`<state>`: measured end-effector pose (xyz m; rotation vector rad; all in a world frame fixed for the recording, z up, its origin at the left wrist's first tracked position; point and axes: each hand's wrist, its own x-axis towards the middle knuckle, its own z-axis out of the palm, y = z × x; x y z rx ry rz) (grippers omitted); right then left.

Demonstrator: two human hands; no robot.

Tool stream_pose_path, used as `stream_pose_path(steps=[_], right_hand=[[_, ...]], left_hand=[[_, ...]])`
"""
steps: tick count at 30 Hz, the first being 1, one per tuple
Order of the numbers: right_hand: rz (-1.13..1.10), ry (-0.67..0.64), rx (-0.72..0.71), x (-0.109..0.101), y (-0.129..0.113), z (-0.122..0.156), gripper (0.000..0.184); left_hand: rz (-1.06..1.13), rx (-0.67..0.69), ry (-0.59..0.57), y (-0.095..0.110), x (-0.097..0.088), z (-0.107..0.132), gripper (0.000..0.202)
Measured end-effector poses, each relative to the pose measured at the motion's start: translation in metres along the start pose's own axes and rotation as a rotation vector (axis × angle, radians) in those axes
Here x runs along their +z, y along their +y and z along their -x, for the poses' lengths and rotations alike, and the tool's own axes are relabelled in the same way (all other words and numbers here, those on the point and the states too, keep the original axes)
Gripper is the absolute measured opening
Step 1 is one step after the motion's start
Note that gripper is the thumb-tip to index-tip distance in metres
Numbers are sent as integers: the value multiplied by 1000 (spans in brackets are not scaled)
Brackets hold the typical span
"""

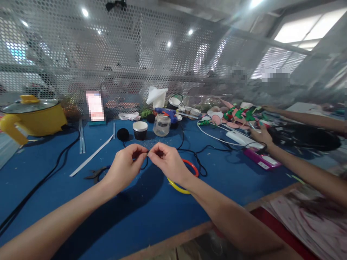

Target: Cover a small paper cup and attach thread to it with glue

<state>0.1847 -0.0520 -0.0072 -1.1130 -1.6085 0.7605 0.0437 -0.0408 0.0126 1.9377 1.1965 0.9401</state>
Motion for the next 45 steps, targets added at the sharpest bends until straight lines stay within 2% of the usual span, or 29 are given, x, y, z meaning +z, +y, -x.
stream_pose_path(steps=[5,8,10,13,15,16,18,22,26,31,34,37,39,41,45], right_hand=[[38,-44,-5,0,1,0,14],[128,-60,-10,-15,-5,-8,21],[218,60,-51,-33,-10,-22,25],[406,373,-126,-66,-11,-60,22],[490,497,-27,-83,-6,-89,21],[478,474,56,-88,-1,-103,26],[333,352,322,-92,11,-124,33],[216,252,472,-82,31,-138,28],[144,286,493,-71,43,-134,21],[51,368,404,-69,47,-127,16],[-4,400,307,-68,39,-117,10],[-60,398,226,-66,21,-94,4],[-209,326,182,-64,6,-73,7],[-368,165,172,-62,-8,-51,13],[-445,-28,221,-57,-21,-16,17]], left_hand=[[17,-9,-11,-1,-2,-2,11],[111,-44,1,-2,-4,-4,10],[180,-52,-2,-2,-6,-6,10],[240,-55,13,0,-9,-7,11],[253,-67,41,2,-12,-7,12],[254,-72,57,2,-13,-7,13],[244,-72,90,3,-16,-7,16],[192,-48,156,2,-20,-8,18],[186,-51,168,1,-20,-10,19],[261,-71,177,-4,-18,-12,20],[351,-109,187,-5,-20,-13,21],[422,-157,184,-4,-21,-14,21],[455,-169,180,-3,-21,-15,21],[481,-161,180,-3,-20,-14,21],[483,-140,208,-5,-16,-13,21]])
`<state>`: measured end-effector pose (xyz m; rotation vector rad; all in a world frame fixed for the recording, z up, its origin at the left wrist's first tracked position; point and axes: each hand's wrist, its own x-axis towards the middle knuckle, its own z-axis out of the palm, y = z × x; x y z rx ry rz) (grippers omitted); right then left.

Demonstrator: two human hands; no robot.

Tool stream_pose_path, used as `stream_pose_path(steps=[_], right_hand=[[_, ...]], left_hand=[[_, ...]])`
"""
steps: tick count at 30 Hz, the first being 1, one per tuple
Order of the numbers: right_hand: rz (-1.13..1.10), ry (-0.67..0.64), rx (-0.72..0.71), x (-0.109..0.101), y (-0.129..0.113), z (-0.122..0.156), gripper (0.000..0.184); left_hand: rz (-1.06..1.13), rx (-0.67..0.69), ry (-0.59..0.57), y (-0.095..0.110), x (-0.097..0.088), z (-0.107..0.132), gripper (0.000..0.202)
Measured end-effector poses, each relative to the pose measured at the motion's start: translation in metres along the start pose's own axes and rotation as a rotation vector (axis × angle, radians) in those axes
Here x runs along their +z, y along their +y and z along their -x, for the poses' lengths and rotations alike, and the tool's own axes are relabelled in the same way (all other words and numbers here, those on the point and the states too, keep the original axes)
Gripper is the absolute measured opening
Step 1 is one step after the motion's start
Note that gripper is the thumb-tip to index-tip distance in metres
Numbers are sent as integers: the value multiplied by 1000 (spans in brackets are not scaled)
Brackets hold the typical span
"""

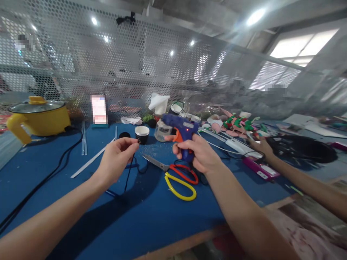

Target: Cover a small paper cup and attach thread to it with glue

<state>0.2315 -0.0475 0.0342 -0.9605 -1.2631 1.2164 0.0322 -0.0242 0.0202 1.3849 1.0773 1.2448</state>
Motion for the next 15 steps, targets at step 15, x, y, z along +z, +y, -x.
stream_pose_path(steps=[15], right_hand=[[400,98,-92,22,26,32,19]], left_hand=[[-352,179,110,0,0,3,20]])
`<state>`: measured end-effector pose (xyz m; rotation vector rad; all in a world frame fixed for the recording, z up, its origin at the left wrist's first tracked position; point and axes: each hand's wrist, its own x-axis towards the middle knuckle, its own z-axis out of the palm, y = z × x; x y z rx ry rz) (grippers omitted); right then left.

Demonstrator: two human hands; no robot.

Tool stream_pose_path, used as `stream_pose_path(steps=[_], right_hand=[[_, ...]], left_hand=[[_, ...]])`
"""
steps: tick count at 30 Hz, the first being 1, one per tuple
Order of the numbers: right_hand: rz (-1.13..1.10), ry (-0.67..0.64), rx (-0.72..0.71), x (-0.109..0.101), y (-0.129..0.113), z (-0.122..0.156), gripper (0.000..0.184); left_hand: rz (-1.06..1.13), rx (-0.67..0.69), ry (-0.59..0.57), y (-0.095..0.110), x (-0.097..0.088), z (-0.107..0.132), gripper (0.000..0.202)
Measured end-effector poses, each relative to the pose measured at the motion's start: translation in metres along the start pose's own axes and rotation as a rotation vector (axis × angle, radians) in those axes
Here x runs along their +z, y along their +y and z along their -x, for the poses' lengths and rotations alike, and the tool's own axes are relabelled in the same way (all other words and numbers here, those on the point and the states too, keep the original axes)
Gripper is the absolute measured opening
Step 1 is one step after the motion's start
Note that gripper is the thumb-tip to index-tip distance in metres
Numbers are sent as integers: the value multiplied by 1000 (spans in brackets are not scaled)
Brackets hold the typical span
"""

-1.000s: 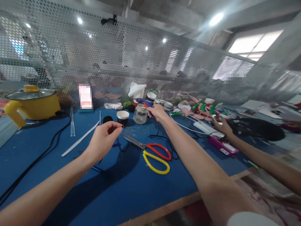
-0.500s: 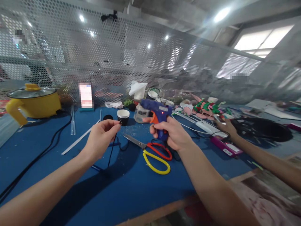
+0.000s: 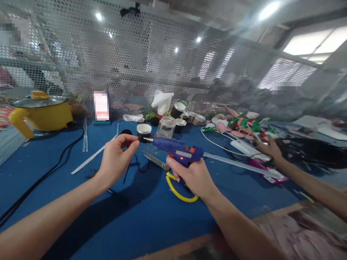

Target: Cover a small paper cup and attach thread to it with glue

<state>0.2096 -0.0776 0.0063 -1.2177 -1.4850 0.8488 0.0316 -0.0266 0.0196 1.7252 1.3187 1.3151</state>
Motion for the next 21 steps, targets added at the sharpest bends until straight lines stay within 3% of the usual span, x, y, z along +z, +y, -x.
stream_pose_path(steps=[21], right_hand=[[122,44,-42,5,1,-2,21]], left_hand=[[3,21,1,1,2,0,15]])
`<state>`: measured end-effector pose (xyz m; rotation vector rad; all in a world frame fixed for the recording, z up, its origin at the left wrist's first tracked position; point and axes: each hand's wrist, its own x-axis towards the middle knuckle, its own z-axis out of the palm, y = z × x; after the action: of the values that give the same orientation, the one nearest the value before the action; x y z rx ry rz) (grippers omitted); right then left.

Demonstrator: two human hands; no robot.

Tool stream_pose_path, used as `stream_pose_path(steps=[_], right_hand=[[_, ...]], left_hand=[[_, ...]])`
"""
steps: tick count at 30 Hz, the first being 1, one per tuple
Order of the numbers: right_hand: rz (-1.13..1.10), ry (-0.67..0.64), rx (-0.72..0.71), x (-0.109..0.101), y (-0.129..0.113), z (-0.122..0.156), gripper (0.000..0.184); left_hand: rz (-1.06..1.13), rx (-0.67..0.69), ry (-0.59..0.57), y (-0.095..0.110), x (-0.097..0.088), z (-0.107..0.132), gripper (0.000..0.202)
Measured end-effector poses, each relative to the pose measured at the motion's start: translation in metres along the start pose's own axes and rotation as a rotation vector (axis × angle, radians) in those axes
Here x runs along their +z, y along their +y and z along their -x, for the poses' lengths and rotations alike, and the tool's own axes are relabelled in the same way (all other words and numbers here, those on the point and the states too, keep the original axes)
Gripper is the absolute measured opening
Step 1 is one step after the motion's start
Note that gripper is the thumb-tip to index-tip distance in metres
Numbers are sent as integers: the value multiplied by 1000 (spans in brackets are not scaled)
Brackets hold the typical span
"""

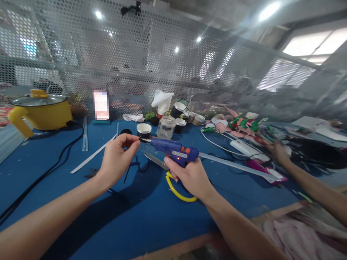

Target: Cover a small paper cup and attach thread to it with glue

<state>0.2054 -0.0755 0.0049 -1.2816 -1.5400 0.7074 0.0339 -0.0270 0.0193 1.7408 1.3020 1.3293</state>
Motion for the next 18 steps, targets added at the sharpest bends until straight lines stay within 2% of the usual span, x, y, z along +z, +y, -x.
stream_pose_path(steps=[18], right_hand=[[3,-9,10,-3,4,0,22]], left_hand=[[16,3,15,-3,-1,-2,16]])
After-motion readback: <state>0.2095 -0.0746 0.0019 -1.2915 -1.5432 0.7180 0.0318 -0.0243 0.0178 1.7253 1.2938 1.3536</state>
